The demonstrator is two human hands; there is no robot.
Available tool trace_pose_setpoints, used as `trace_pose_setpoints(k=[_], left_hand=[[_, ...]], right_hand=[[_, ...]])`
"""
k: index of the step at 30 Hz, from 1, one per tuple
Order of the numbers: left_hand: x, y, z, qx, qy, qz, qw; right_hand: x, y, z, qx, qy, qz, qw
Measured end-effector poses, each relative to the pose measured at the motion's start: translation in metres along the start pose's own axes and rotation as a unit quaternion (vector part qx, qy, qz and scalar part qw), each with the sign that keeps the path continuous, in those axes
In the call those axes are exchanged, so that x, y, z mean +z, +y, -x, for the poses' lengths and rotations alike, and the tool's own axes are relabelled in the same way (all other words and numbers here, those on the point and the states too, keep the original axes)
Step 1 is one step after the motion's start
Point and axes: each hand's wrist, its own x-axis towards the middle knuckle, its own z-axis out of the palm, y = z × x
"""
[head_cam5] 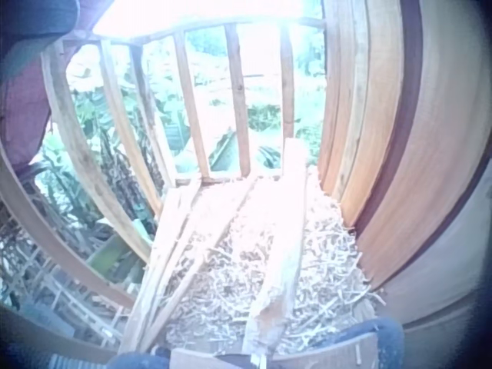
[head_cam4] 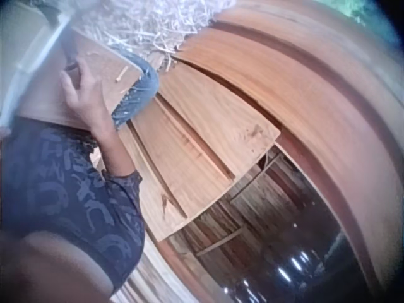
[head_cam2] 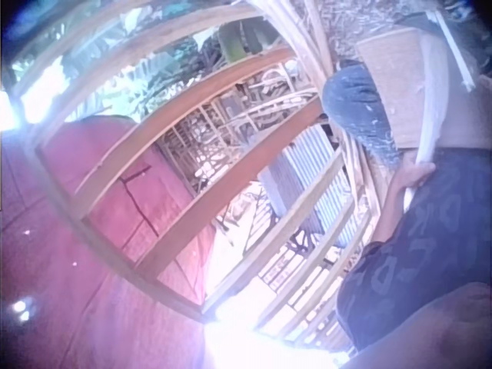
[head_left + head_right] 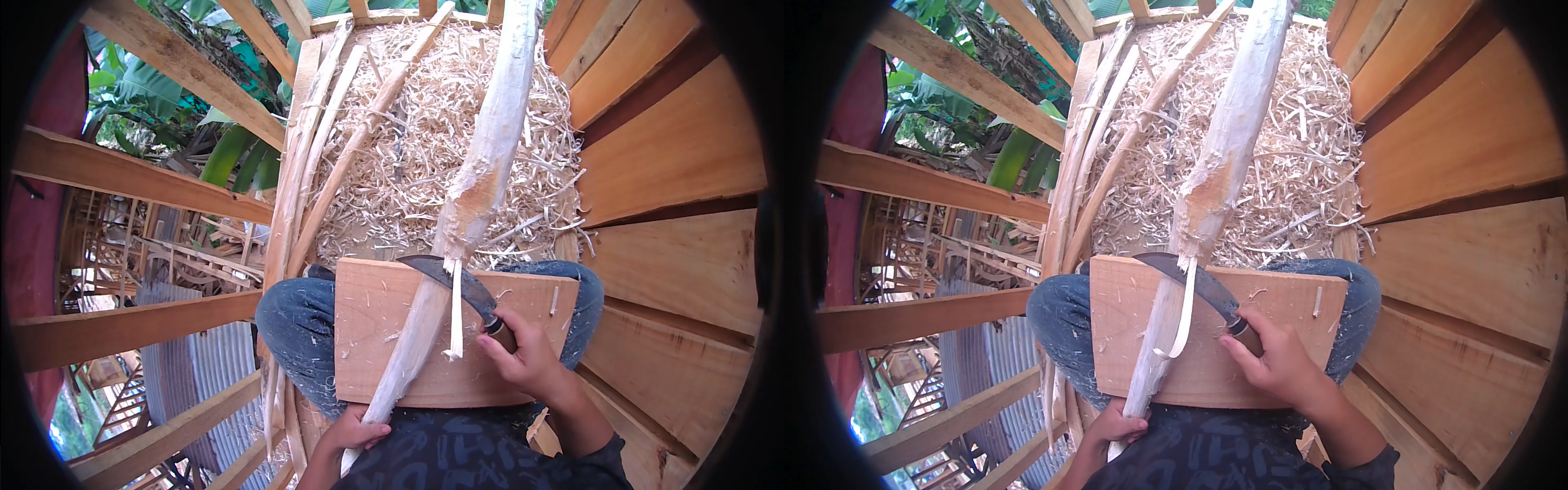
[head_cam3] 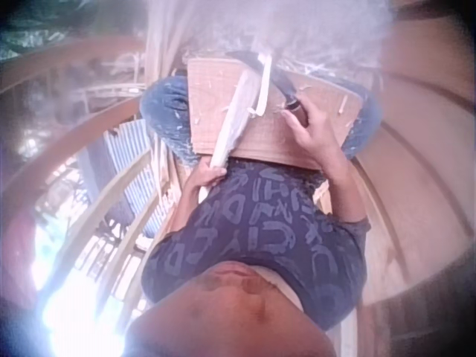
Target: The person sits cross-legged on a wooden floor and uses a curved knife to shave a long piece of wood. They hold the wood with their left hand and repeatedly scrape the knife along its length, producing wood shavings that accumulate on the floor.
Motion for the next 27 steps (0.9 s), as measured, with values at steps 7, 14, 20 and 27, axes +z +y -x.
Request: trace_pose_setpoints(k=[7, 14, 20, 27], left_hand=[[-0.001, -0.004, 0.0, 0.011, -0.001, -0.003, 1.0], [0.001, -0.001, 0.0, 0.011, -0.006, 0.01, 1.0], [0.001, -0.001, 0.0, 0.004, 0.003, -0.004, 1.0], [0.002, 0.001, 0.002, 0.003, -0.002, -0.001, 1.0]], right_hand=[[0.01, 0.01, 0.0, -0.108, 0.043, 0.201, 0.973], [0.014, 0.011, 0.006, -0.025, -0.275, -0.09, 0.957], [-0.001, -0.012, -0.009, 0.156, -0.017, -0.237, 0.959], [-0.006, -0.011, -0.006, 0.115, -0.176, -0.076, 0.975]])
